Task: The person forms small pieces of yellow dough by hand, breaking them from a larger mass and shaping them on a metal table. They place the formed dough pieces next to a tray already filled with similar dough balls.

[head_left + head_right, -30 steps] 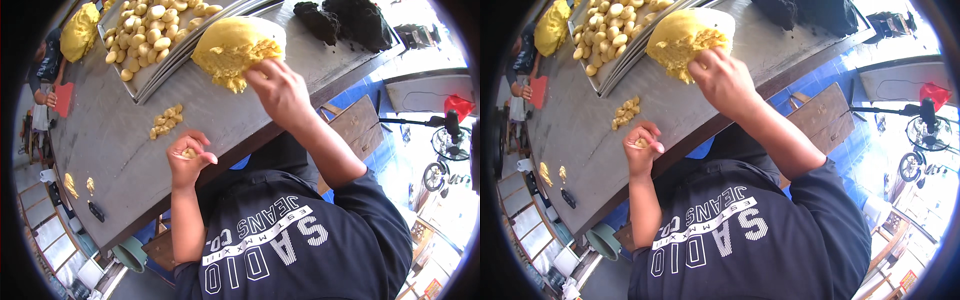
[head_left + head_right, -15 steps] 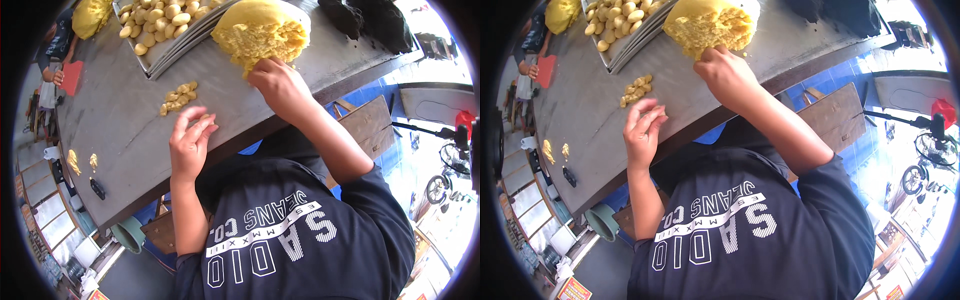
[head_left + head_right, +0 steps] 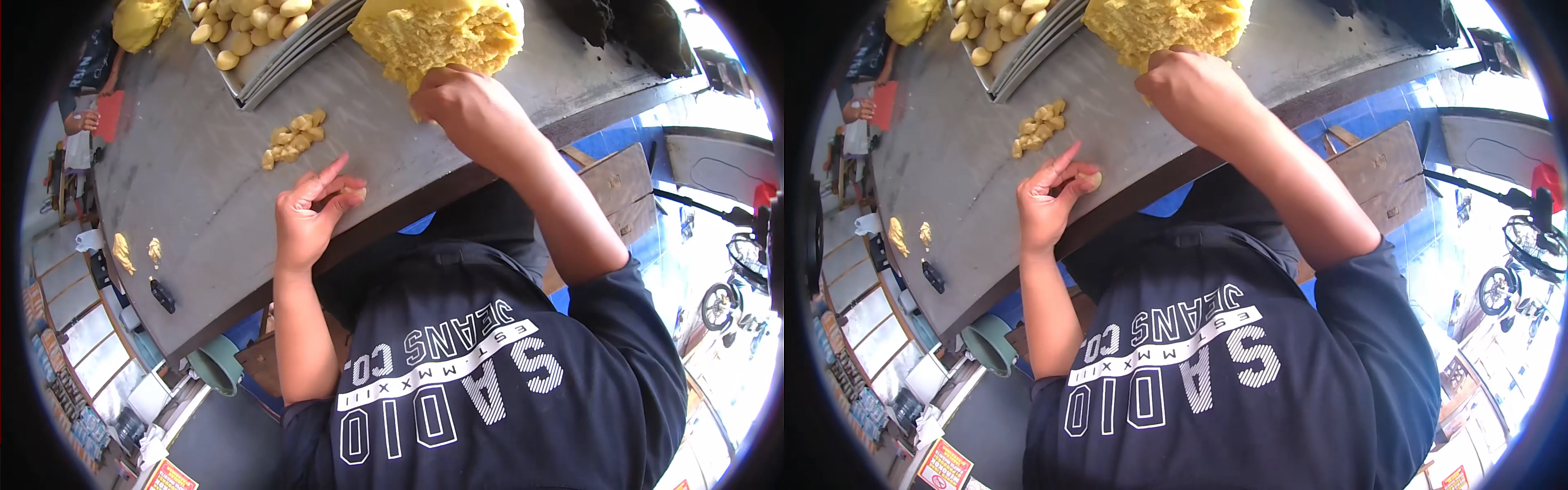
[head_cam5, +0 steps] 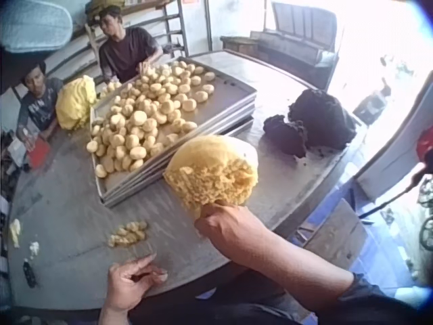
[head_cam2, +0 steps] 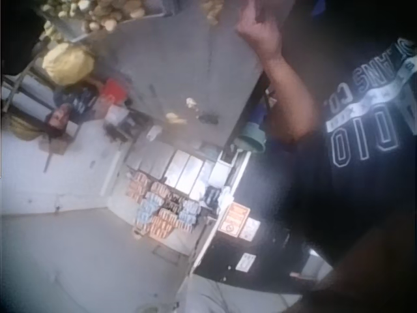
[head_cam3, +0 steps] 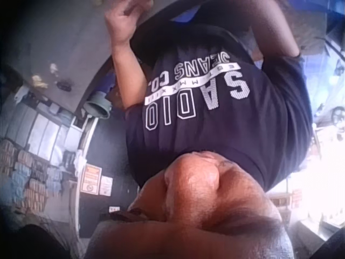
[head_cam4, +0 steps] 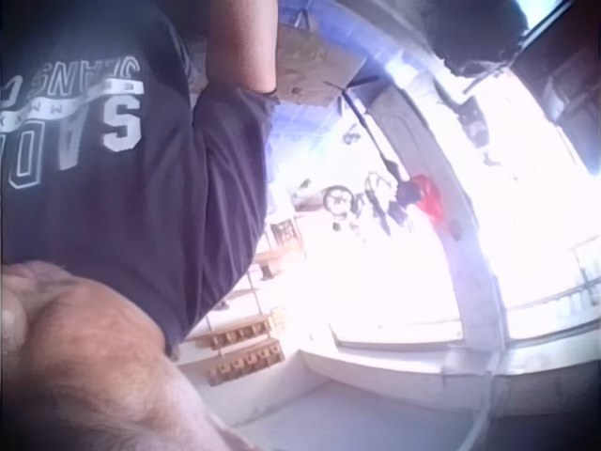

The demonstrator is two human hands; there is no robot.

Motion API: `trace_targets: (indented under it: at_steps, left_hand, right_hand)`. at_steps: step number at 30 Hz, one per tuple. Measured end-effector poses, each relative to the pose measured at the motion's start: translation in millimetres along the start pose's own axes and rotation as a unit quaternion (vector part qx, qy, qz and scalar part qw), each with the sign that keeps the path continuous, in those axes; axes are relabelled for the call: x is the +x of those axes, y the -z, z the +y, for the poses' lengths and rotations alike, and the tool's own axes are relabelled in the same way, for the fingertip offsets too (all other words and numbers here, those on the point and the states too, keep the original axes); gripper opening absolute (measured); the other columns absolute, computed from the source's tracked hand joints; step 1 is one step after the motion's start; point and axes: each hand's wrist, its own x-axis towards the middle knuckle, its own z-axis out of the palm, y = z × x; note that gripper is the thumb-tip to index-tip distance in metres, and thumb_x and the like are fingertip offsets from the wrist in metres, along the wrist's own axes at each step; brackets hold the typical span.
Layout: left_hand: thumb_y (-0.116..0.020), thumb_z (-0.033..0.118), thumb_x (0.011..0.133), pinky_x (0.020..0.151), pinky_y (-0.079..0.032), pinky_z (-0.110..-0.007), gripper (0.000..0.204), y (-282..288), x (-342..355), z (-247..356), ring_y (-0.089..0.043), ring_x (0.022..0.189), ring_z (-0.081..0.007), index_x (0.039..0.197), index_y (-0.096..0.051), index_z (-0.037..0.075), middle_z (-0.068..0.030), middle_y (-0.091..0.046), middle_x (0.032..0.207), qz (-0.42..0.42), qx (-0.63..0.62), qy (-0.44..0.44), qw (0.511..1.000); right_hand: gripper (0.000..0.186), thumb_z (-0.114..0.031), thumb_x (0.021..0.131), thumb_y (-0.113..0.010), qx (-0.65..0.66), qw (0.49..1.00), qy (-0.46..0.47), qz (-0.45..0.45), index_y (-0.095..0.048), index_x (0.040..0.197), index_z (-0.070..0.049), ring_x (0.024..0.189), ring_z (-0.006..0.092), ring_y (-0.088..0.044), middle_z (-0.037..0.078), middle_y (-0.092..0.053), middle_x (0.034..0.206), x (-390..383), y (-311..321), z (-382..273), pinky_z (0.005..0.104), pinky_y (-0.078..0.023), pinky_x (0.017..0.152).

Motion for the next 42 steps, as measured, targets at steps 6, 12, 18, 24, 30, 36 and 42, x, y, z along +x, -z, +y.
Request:
trace_targets:
  at_steps: [6, 12, 18, 24, 30, 36, 42]
  left_hand:
    - [-0.084, -0.004, 0.099, 0.094, -0.064, -0.030, 0.052, -20, -9, 3, -0.081, 0.109, -0.0224, 0.150, -0.075, 0.001, -0.0102, -0.088, 0.116, 0.079, 0.223, -0.110, 0.965]
    - [-0.088, 0.012, 0.101, 0.106, -0.063, -0.045, 0.061, -44, -5, 9, -0.078, 0.124, -0.0319, 0.156, -0.066, -0.002, -0.0144, -0.086, 0.122, 0.138, 0.402, -0.188, 0.886]
    - [-0.086, 0.002, 0.100, 0.114, -0.063, -0.045, 0.055, -25, -26, 15, -0.077, 0.130, -0.0387, 0.151, -0.064, -0.001, -0.0214, -0.071, 0.154, 0.093, 0.223, -0.135, 0.961]
    - [-0.088, 0.000, 0.095, 0.097, -0.066, -0.042, 0.023, -12, -10, 10, -0.077, 0.122, -0.0324, 0.115, -0.078, 0.004, -0.0107, -0.075, 0.132, 0.067, 0.320, -0.206, 0.922]
    - [-0.084, 0.011, 0.102, 0.091, -0.058, -0.044, 0.017, -4, 2, 18, -0.071, 0.103, -0.0323, 0.105, -0.069, 0.002, -0.0126, -0.071, 0.121, 0.016, 0.316, -0.083, 0.945]
    - [-0.079, 0.021, 0.108, 0.087, -0.062, -0.041, 0.020, -10, 25, 55, -0.074, 0.091, -0.0294, 0.106, -0.071, 0.003, -0.0105, -0.075, 0.109, 0.031, 0.188, 0.081, 0.978]
    - [-0.069, 0.029, 0.112, 0.084, -0.061, -0.054, 0.025, -34, 41, 40, -0.077, 0.097, -0.0405, 0.100, -0.070, 0.008, -0.0145, -0.077, 0.104, 0.054, 0.560, -0.030, 0.826]
  right_hand:
    - [0.014, -0.006, 0.098, -0.076, 0.128, 0.990, 0.053, 0.020, -0.083, 0.110, -0.006, 0.109, 0.0366, -0.075, 0.011, -0.077, 0.122, -12, -7, 7, 0.0472, -0.062, 0.096]
    - [0.026, -0.008, 0.097, -0.078, 0.050, 0.993, -0.066, 0.083, -0.083, 0.122, -0.010, 0.126, 0.0369, -0.073, 0.012, -0.074, 0.140, -25, -29, -30, 0.0482, -0.060, 0.108]
    - [0.031, 0.005, 0.084, -0.075, 0.001, 0.971, -0.096, 0.220, -0.085, 0.110, -0.008, 0.124, 0.0359, -0.074, 0.011, -0.079, 0.131, -57, -7, -9, 0.0448, -0.062, 0.107]
    - [0.021, -0.004, 0.094, -0.079, 0.046, 0.993, -0.031, 0.100, -0.085, 0.114, -0.007, 0.117, 0.0341, -0.079, 0.011, -0.083, 0.128, -33, -13, -1, 0.0444, -0.066, 0.100]
    - [0.027, 0.003, 0.089, -0.067, -0.007, 0.998, -0.014, 0.062, -0.082, 0.110, -0.003, 0.112, 0.0350, -0.079, 0.011, -0.082, 0.121, -1, -16, 9, 0.0465, -0.065, 0.094]
    - [0.019, -0.001, 0.096, -0.075, 0.079, 0.995, 0.054, 0.007, -0.086, 0.110, -0.008, 0.107, 0.0335, -0.079, 0.008, -0.081, 0.121, -25, 18, 27, 0.0447, -0.064, 0.093]
    - [0.032, 0.006, 0.088, -0.077, 0.118, 0.991, 0.046, 0.052, -0.088, 0.113, -0.010, 0.125, 0.0350, -0.077, 0.010, -0.081, 0.129, -66, 8, 17, 0.0449, -0.064, 0.104]
